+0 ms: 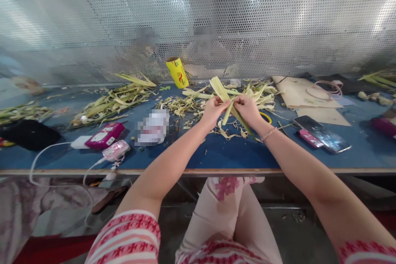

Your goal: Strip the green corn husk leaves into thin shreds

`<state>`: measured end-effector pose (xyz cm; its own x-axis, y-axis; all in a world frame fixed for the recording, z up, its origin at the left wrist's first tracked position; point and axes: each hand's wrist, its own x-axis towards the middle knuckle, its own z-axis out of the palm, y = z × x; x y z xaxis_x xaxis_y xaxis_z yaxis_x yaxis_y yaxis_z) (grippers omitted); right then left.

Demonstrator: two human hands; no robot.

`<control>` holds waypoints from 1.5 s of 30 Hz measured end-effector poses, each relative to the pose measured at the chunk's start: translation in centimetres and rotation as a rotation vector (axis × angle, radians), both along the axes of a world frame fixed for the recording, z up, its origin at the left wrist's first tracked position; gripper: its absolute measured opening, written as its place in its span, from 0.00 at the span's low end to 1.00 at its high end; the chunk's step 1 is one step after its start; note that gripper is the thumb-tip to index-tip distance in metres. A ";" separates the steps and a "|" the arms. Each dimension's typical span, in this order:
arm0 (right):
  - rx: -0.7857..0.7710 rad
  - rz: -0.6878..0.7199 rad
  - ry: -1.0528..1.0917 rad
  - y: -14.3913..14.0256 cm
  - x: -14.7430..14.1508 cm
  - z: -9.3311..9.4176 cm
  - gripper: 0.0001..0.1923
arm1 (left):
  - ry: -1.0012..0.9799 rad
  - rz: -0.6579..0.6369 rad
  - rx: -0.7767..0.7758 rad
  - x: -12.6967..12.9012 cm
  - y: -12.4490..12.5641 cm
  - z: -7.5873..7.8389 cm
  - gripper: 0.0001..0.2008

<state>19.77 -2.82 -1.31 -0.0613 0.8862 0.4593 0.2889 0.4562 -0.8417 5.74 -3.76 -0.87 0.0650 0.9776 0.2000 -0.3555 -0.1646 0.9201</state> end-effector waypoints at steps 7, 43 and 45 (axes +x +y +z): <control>-0.026 0.056 -0.060 -0.5 -0.5 0.2 0.07 | 0.182 0.143 -0.081 -0.3 -0.5 0.4 0.06; 0.272 0.319 -0.326 -1.3 0.7 1.6 0.03 | -0.127 0.330 -0.138 -2.5 1.5 0.8 0.07; 0.222 0.387 -0.304 -1.3 1.3 1.8 0.02 | -0.132 0.366 -0.136 -2.8 1.7 0.9 0.06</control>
<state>21.03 -4.07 0.51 -0.5230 0.6560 0.5442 0.2797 0.7352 -0.6174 2.90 -2.07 0.03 -0.3097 0.9495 0.0510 -0.4125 -0.1825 0.8925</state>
